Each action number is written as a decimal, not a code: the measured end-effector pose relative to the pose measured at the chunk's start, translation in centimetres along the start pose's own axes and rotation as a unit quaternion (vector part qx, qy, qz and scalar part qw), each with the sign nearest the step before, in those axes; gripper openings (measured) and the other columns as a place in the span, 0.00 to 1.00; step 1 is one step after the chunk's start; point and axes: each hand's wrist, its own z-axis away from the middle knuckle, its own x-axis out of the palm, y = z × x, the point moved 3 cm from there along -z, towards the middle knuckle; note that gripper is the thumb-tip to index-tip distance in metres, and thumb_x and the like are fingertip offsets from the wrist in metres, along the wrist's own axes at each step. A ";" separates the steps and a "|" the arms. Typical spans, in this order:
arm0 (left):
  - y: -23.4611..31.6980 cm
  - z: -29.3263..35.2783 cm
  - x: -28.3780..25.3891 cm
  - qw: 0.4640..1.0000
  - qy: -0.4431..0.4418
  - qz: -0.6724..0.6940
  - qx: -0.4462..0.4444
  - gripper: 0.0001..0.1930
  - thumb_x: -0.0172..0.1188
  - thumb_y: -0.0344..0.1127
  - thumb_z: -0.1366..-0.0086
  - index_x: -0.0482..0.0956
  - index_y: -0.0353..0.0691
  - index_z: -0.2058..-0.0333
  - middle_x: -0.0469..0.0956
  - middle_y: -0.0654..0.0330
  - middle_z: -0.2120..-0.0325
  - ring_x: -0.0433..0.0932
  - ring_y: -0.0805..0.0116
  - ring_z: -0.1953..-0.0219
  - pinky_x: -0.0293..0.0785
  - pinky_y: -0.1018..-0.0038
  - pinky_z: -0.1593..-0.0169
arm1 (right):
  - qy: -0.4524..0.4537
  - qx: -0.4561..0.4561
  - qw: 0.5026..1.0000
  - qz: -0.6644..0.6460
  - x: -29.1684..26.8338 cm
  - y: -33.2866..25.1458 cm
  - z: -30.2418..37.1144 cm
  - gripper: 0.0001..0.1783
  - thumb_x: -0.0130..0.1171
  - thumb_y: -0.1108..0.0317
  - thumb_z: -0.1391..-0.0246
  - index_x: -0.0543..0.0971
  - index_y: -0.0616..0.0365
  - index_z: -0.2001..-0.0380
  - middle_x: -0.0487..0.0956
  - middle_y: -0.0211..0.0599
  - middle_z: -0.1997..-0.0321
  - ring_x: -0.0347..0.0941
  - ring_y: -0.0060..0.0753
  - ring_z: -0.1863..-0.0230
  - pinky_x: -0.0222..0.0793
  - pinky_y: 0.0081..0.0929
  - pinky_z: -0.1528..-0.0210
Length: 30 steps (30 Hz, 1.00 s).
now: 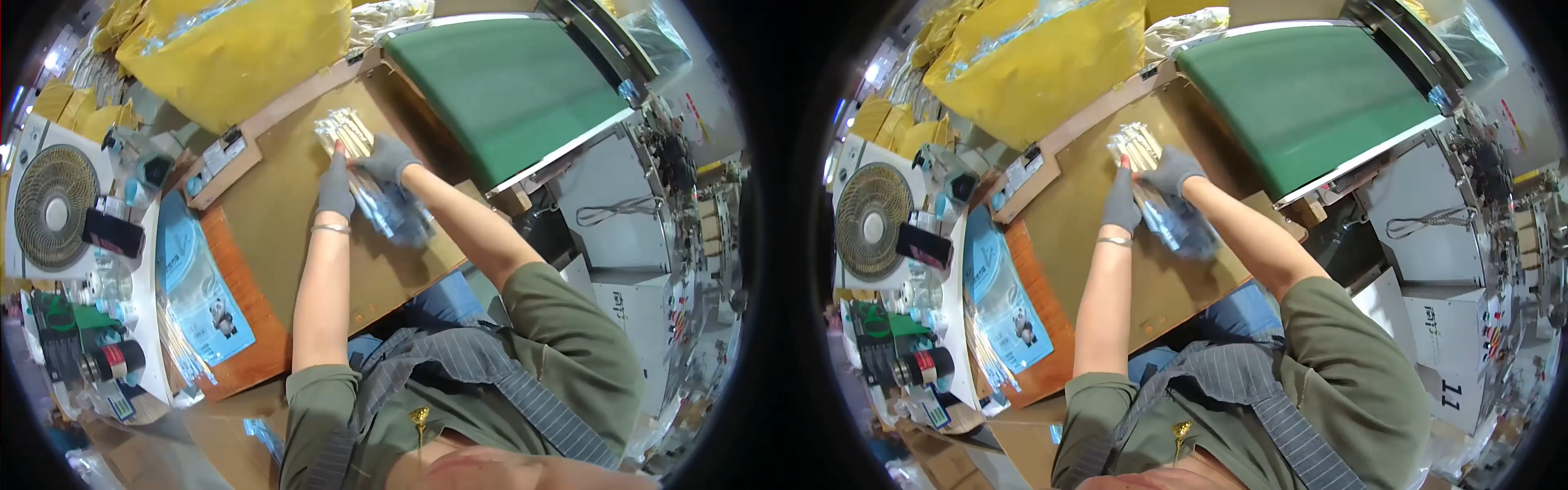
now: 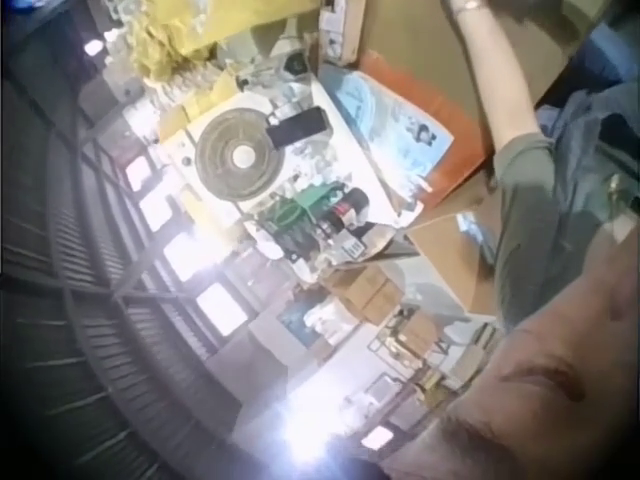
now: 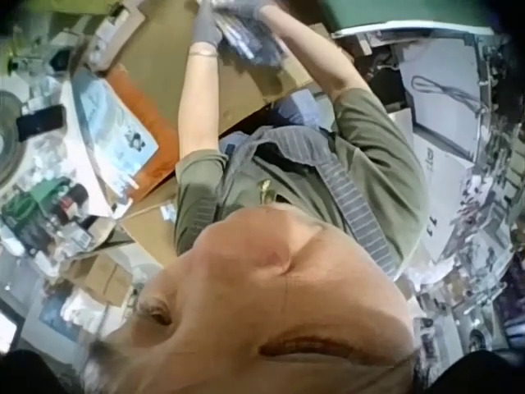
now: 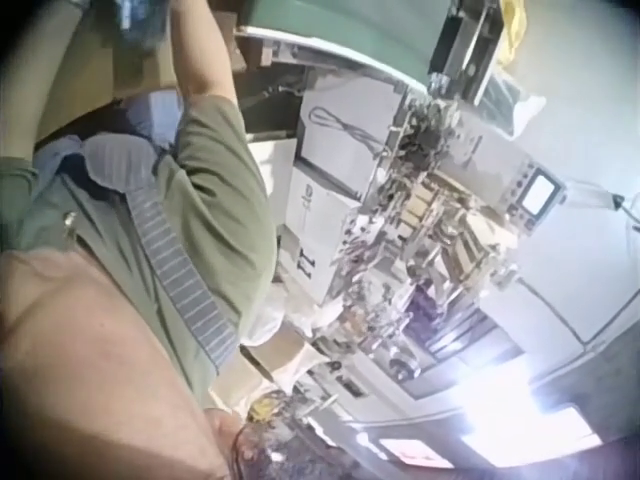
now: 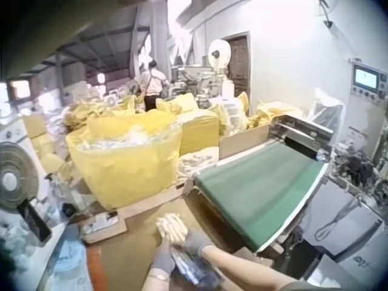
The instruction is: The recorder is bundling and packaging thin sticks into plastic sleeves at a production workstation.
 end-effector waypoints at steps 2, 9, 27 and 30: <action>0.7 0.7 -1.7 0.992 0.063 -0.108 -0.035 0.40 0.59 0.63 0.44 0.75 0.22 0.56 0.78 0.49 0.61 0.77 0.65 0.61 0.73 0.73 0.57 | -0.183 -0.054 0.953 -0.237 3.1 -1.6 1.3 0.44 0.63 0.39 0.59 0.71 0.70 0.51 0.78 0.54 0.58 0.76 0.42 0.55 0.70 0.33 0.50; 6.4 11.8 -2.4 0.952 -0.005 -0.155 0.263 0.26 0.70 0.49 0.48 0.79 0.33 0.59 0.79 0.60 0.66 0.76 0.72 0.64 0.72 0.76 0.59 | -0.162 -0.134 0.701 -0.681 -0.1 -7.7 8.2 0.33 0.64 0.59 0.51 0.67 0.65 0.45 0.77 0.37 0.55 0.72 0.25 0.54 0.67 0.24 0.49; 0.9 27.7 -7.6 0.968 -0.229 0.103 -0.008 0.30 0.69 0.44 0.53 0.72 0.35 0.53 0.77 0.58 0.61 0.77 0.65 0.58 0.75 0.69 0.52 | -0.292 -0.325 0.716 -0.544 -5.6 -13.1 22.5 0.24 0.63 0.69 0.52 0.73 0.64 0.51 0.79 0.38 0.68 0.75 0.24 0.66 0.70 0.21 0.60; -1.0 29.7 -9.2 0.954 -0.189 0.227 -0.055 0.24 0.64 0.42 0.45 0.71 0.35 0.53 0.75 0.59 0.59 0.75 0.68 0.55 0.73 0.73 0.52 | -0.561 -0.222 0.612 -0.510 -2.0 -12.2 23.2 0.16 0.61 0.66 0.52 0.77 0.66 0.62 0.78 0.40 0.71 0.76 0.33 0.65 0.71 0.27 0.58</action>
